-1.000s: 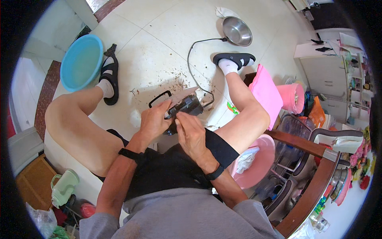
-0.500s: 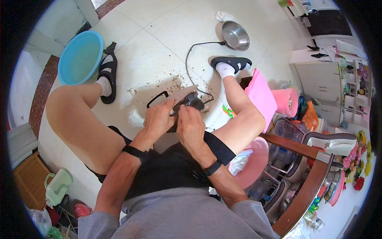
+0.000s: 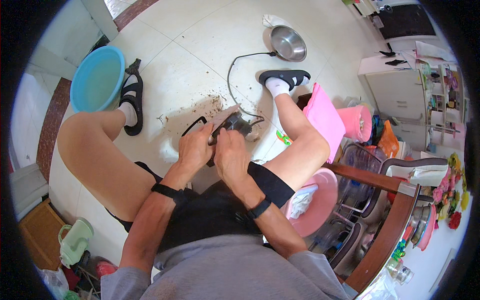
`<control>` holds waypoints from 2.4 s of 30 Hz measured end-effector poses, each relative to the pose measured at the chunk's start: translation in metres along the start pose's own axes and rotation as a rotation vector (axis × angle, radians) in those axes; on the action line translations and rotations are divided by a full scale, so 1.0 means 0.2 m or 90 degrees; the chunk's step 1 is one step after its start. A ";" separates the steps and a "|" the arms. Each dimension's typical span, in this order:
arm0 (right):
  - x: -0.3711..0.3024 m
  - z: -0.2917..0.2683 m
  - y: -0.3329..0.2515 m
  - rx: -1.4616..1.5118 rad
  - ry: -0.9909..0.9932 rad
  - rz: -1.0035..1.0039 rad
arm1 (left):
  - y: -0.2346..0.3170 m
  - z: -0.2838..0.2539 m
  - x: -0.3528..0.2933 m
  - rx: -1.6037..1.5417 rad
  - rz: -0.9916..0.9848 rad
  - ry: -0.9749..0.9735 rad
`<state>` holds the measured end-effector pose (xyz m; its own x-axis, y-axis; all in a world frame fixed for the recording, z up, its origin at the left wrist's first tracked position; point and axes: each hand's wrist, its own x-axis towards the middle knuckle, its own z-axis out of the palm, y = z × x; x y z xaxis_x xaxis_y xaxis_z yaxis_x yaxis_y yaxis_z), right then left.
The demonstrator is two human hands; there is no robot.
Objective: Repairing a waffle maker using a screwdriver and pliers.
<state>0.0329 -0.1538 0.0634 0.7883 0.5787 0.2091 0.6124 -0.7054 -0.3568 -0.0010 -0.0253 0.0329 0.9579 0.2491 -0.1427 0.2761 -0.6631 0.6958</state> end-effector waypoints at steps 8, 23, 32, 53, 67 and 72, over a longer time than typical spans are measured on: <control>-0.01 0.06 0.00 0.013 0.032 -0.010 | -0.01 0.00 0.00 -0.010 0.006 0.025; -0.01 0.10 0.01 0.121 0.054 -0.064 | -0.05 0.00 0.00 -0.011 -0.035 0.043; -0.01 0.06 -0.01 0.147 0.016 -0.018 | -0.05 0.02 0.02 -0.057 -0.028 0.059; 0.04 0.07 -0.04 0.335 0.111 0.184 | 0.02 0.02 0.01 -0.019 -0.024 0.003; 0.08 0.05 -0.08 0.306 0.061 0.146 | -0.04 0.06 -0.02 -0.082 -0.024 0.042; 0.09 0.08 -0.06 0.241 0.075 0.109 | -0.05 0.08 -0.03 -0.048 -0.027 0.052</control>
<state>0.0390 -0.1289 0.0559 0.8916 0.4001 0.2123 0.4244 -0.5743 -0.7000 -0.0089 -0.0319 0.0152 0.9353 0.3341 -0.1169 0.3060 -0.5971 0.7415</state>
